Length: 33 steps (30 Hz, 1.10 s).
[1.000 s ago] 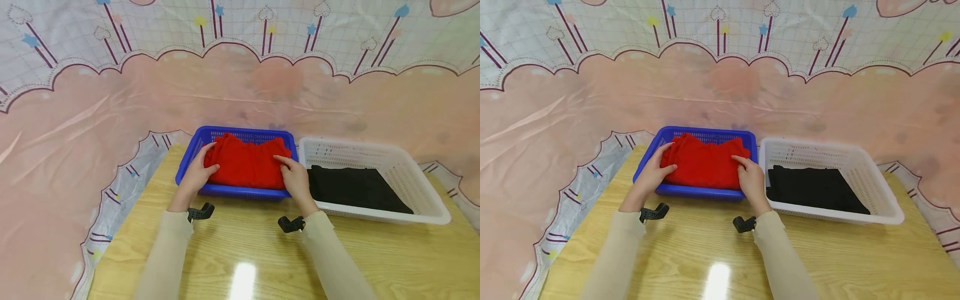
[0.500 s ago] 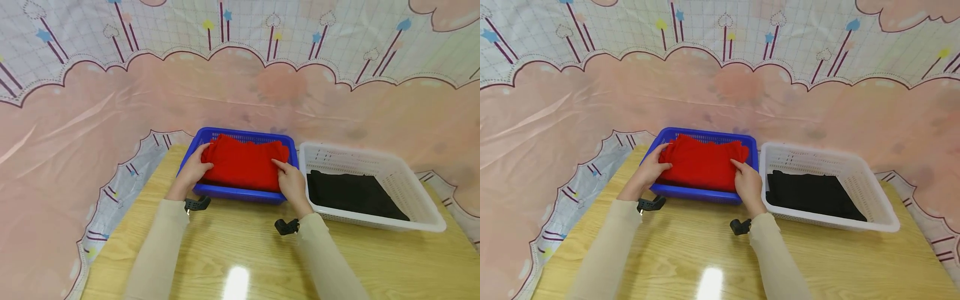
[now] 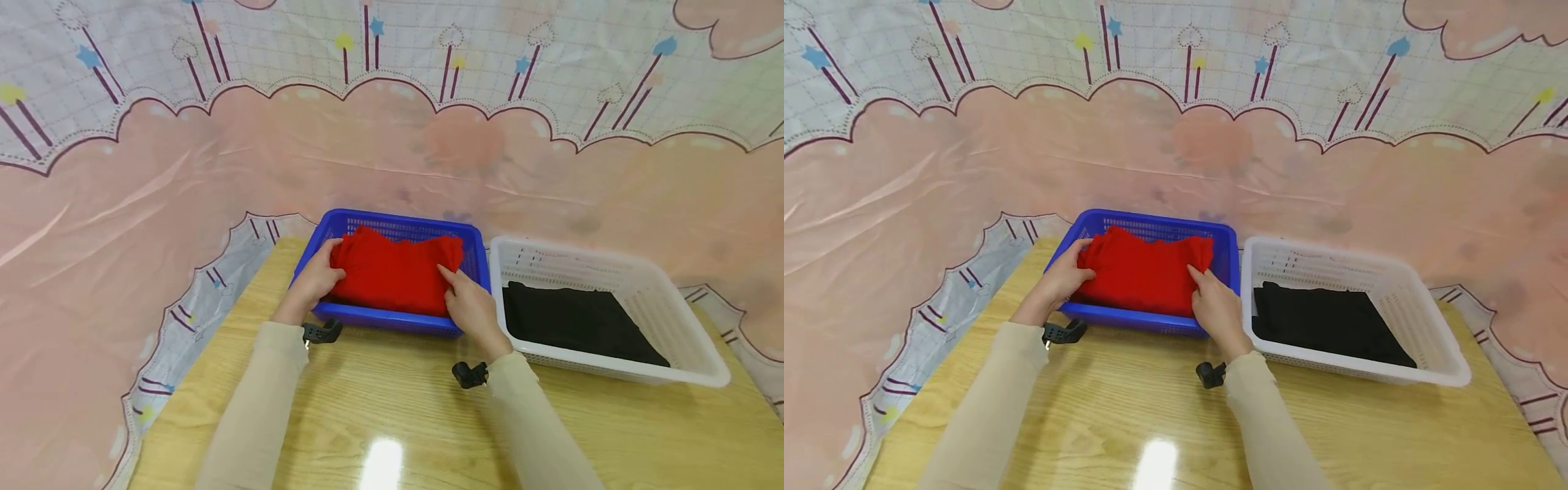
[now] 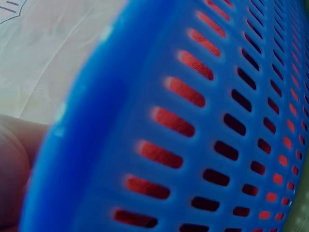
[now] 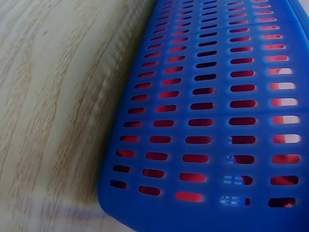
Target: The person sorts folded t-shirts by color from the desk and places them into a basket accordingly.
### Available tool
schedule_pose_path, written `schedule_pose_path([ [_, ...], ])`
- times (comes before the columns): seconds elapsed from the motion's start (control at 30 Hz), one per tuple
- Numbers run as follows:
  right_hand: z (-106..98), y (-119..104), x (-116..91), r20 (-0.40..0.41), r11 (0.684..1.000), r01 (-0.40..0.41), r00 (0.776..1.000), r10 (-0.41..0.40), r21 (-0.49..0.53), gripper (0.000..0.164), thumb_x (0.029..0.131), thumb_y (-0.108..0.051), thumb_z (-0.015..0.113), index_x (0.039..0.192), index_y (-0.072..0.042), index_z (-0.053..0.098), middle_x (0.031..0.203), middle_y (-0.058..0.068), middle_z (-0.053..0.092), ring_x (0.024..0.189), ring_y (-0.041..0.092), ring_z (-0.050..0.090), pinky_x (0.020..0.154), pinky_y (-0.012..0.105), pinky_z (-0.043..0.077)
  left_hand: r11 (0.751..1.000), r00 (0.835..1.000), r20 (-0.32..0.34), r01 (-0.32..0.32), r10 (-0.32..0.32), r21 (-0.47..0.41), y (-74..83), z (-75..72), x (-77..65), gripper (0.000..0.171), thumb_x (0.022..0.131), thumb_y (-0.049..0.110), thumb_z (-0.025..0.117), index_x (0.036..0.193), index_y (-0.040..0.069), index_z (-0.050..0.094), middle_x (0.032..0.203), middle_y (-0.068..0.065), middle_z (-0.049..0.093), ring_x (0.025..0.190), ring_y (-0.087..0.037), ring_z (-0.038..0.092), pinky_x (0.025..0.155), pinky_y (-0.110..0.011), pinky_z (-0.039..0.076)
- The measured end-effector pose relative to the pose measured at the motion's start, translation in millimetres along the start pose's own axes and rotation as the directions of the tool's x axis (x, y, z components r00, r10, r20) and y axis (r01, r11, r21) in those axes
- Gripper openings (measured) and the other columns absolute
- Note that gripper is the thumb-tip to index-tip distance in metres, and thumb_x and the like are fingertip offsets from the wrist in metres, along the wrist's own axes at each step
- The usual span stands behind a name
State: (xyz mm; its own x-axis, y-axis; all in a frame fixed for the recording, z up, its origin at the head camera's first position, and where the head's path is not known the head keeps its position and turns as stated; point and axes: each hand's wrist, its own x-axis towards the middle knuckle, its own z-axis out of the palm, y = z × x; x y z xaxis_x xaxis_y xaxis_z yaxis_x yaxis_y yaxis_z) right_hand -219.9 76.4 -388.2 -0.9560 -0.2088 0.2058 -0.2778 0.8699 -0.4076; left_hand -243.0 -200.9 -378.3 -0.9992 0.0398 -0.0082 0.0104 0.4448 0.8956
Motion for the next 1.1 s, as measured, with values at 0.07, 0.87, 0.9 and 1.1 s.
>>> schedule_pose_path([
  [0.07,2.7,-0.2,-1.4,0.004,1.0,0.016,1.0,-0.016,-0.023,0.05,0.087,-0.011,0.047,0.136,-0.022,0.04,0.135,0.013,0.04,0.118,0.03,0.043,0.08,0.047,0.045,1.0,1.0,0.004,-0.001,0.001,0.015,-2.4,1.0,0.3,0.065,0.081,-0.009,0.046,0.139,0.01,0.023,0.137,-0.015,0.03,0.116,-0.03,0.033,0.097,-0.045,0.03],
  [0.87,0.2,-3.8,12.4,0.273,0.986,0.086,0.961,-0.045,-0.143,0.057,0.091,-0.028,0.039,0.143,-0.023,0.017,0.148,0.002,0.01,0.132,0.018,0.018,0.093,0.045,0.038,0.992,0.989,0.117,0.083,-0.093,0.095,-1.1,1.7,8.5,0.075,0.08,-0.01,0.042,0.144,0.018,0.014,0.144,-0.014,0.018,0.123,-0.034,0.025,0.097,-0.054,0.028],
  [0.9,0.2,-4.1,12.7,0.292,0.988,0.074,0.956,-0.033,-0.132,0.057,0.091,-0.029,0.039,0.143,-0.023,0.016,0.148,0.003,0.01,0.132,0.019,0.019,0.093,0.045,0.037,0.991,0.987,0.122,0.092,-0.104,0.1,-1.3,2.0,8.2,0.075,0.08,-0.01,0.041,0.144,0.019,0.013,0.144,-0.014,0.018,0.123,-0.034,0.025,0.097,-0.054,0.028],
  [1.1,0.8,-2.1,11.9,0.334,0.995,0.013,0.943,0.02,-0.096,0.06,0.09,-0.033,0.042,0.143,-0.023,0.016,0.148,0.005,0.01,0.13,0.024,0.025,0.088,0.045,0.042,0.989,0.979,0.158,0.114,-0.128,0.096,-2.9,5.6,8.0,0.072,0.082,-0.009,0.04,0.143,0.02,0.015,0.142,-0.013,0.02,0.119,-0.034,0.027,0.095,-0.052,0.031],
])
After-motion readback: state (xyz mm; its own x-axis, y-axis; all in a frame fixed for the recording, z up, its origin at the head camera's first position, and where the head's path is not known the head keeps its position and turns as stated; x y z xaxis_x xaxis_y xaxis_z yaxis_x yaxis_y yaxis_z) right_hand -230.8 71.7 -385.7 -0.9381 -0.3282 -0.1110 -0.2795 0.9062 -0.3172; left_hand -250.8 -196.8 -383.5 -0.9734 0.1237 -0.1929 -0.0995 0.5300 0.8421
